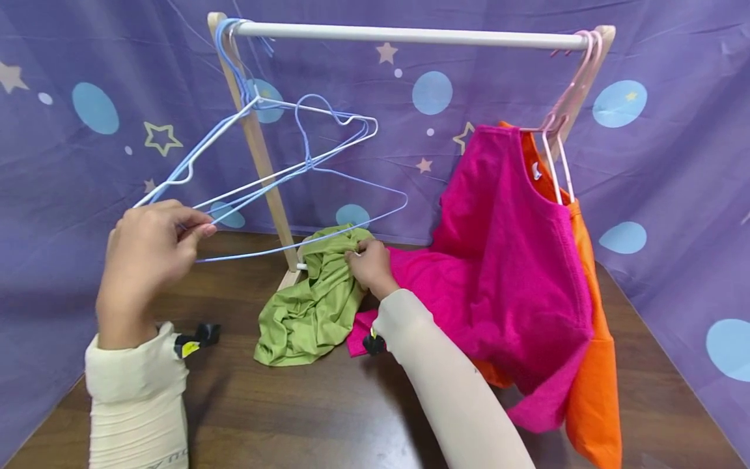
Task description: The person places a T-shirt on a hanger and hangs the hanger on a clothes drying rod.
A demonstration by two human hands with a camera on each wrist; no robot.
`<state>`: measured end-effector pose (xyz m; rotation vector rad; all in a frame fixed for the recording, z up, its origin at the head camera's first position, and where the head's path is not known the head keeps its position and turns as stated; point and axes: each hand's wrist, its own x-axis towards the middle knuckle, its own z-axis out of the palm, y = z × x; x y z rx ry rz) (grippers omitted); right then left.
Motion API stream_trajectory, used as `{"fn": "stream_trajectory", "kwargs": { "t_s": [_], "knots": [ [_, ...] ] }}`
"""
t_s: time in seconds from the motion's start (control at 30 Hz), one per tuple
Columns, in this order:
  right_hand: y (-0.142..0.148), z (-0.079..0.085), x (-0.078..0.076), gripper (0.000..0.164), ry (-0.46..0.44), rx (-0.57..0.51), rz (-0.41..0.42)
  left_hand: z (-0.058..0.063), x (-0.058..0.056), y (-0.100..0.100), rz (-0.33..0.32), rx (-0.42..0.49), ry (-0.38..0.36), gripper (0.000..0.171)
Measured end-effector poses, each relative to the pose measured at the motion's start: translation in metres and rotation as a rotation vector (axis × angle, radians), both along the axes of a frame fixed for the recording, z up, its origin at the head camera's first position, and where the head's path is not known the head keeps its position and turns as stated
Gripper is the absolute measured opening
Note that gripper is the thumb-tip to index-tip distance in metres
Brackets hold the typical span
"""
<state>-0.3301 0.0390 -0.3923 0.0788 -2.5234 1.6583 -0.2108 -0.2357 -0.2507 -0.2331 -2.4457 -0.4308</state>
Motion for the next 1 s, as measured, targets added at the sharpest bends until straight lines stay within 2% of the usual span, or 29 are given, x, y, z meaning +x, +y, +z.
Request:
{"fn": "stream_trajectory", "kwargs": {
  "t_s": [0.1, 0.13, 0.37, 0.43, 0.5, 0.63, 0.7, 0.77, 0.87, 1.0],
  "knots": [
    [0.006, 0.003, -0.001, 0.031, -0.044, -0.22, -0.037, 0.002, 0.002, 0.0, 0.003, -0.001, 0.005, 0.01],
    [0.008, 0.004, -0.002, 0.032, -0.058, -0.283, -0.042, 0.002, 0.003, 0.0, 0.003, -0.002, 0.006, 0.01],
    [0.024, 0.011, -0.004, 0.026, -0.141, -0.624, -0.041, 0.001, 0.003, -0.002, -0.011, -0.03, 0.005, 0.01],
    [0.028, 0.011, -0.004, 0.021, -0.159, -0.661, -0.021, 0.001, 0.004, -0.002, -0.012, -0.034, 0.007, 0.009],
    [0.03, 0.008, -0.003, 0.016, -0.152, -0.596, 0.012, 0.001, 0.004, -0.002, -0.015, -0.036, 0.005, 0.01],
    [0.027, -0.002, 0.001, 0.017, -0.05, -0.234, 0.066, 0.001, 0.004, -0.001, -0.018, -0.036, -0.013, 0.011],
    [0.024, -0.007, 0.003, 0.024, -0.017, -0.123, 0.089, 0.001, 0.004, -0.001, -0.015, -0.038, -0.021, 0.011],
    [0.02, -0.011, 0.004, 0.036, -0.033, -0.104, 0.116, 0.001, 0.005, 0.0, -0.012, -0.04, -0.028, 0.01],
    [0.015, -0.014, 0.005, 0.052, -0.09, -0.173, 0.151, 0.002, 0.006, 0.001, -0.01, -0.045, -0.031, 0.009],
    [0.013, -0.016, 0.006, 0.056, -0.097, -0.198, 0.152, 0.002, 0.005, 0.003, -0.015, -0.052, -0.021, 0.008]
  ]
}}
